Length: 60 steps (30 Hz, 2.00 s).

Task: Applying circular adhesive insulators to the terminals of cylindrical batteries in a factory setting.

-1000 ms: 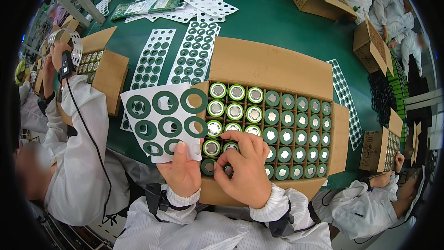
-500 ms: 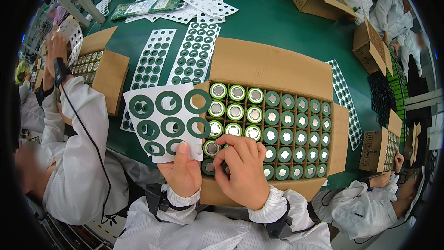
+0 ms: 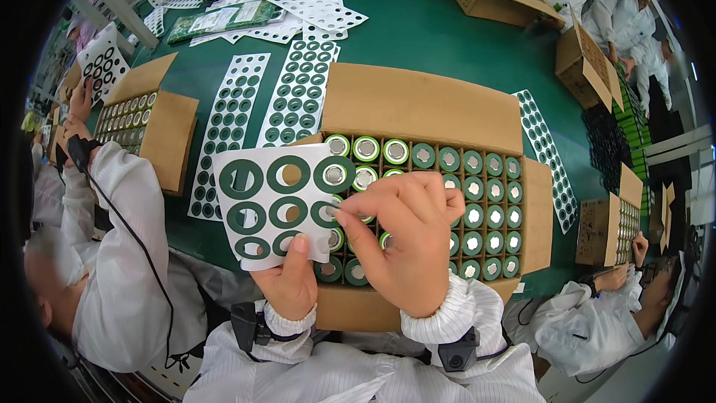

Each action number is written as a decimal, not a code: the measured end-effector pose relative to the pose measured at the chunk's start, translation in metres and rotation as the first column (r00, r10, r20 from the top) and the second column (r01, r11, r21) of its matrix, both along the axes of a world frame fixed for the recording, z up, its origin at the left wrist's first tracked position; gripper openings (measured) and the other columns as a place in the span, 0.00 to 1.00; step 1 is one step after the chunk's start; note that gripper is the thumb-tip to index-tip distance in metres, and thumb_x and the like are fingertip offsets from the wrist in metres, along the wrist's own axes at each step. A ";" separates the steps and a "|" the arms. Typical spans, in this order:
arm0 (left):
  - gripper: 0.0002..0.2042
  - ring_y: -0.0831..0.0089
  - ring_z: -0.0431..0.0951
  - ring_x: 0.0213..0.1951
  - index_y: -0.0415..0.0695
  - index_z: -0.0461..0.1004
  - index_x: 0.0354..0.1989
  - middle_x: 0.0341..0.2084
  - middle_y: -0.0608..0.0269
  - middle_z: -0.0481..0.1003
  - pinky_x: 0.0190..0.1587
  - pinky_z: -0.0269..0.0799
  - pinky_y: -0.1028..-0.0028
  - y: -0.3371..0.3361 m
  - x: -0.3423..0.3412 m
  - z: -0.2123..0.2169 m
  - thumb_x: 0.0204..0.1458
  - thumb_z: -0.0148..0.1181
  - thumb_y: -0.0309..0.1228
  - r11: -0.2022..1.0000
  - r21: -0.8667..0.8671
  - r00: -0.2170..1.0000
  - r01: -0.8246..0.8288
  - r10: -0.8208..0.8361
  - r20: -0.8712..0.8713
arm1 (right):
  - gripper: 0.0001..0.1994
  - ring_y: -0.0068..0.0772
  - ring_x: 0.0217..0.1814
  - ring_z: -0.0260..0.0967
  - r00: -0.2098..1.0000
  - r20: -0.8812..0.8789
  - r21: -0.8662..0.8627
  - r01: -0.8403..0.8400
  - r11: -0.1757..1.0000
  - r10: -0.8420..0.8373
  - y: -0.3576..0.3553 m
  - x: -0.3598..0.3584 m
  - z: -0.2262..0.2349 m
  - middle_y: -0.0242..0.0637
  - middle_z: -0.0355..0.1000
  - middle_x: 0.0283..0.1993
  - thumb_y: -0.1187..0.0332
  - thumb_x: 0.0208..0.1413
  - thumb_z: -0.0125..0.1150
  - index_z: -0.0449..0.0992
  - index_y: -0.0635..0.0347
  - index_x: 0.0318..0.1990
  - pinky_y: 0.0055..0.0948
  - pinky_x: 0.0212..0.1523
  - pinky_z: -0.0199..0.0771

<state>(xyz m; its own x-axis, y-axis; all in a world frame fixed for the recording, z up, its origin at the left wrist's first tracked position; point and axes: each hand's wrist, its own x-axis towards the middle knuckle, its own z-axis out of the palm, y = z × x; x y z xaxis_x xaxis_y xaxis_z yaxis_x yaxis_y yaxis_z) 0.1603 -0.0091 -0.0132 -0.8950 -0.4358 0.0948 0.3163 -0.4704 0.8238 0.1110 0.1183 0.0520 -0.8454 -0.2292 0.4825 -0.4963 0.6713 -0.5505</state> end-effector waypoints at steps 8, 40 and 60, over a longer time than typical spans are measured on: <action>0.20 0.74 0.70 0.43 0.36 0.62 0.50 0.44 0.59 0.69 0.46 0.66 0.74 -0.001 -0.001 0.000 0.47 0.55 0.17 0.990 0.092 0.993 -0.104 0.098 0.071 | 0.09 0.28 0.34 0.59 0.982 -0.060 -0.160 -0.186 0.970 0.178 0.013 0.001 -0.003 0.24 0.67 0.28 0.72 0.34 0.67 0.79 0.47 0.28 0.28 0.38 0.52; 0.26 0.68 0.67 0.50 0.41 0.55 0.56 0.50 0.57 0.64 0.53 0.64 0.65 0.001 0.002 -0.008 0.47 0.50 0.13 0.966 0.222 0.991 -0.129 0.131 0.005 | 0.05 0.30 0.44 0.56 0.889 0.458 0.028 -0.008 1.000 -0.006 -0.008 0.010 -0.033 0.27 0.63 0.39 0.65 0.39 0.66 0.77 0.52 0.24 0.32 0.47 0.45; 0.24 0.64 0.71 0.46 0.45 0.58 0.56 0.49 0.59 0.66 0.38 0.76 0.62 0.000 0.000 -0.013 0.49 0.51 0.17 0.981 0.118 0.987 -0.156 0.159 -0.011 | 0.04 0.32 0.42 0.56 0.911 0.411 0.066 0.002 0.998 -0.029 -0.012 0.012 -0.035 0.28 0.62 0.37 0.68 0.39 0.65 0.76 0.52 0.24 0.34 0.47 0.44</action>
<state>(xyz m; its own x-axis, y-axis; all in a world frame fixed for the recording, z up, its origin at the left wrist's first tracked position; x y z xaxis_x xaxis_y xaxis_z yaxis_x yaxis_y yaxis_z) 0.1603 -0.0095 -0.0263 -0.8127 -0.5803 0.0524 0.4101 -0.5059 0.7588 0.1229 0.1062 0.0165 -0.9696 -0.2325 0.0762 -0.2237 0.7167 -0.6605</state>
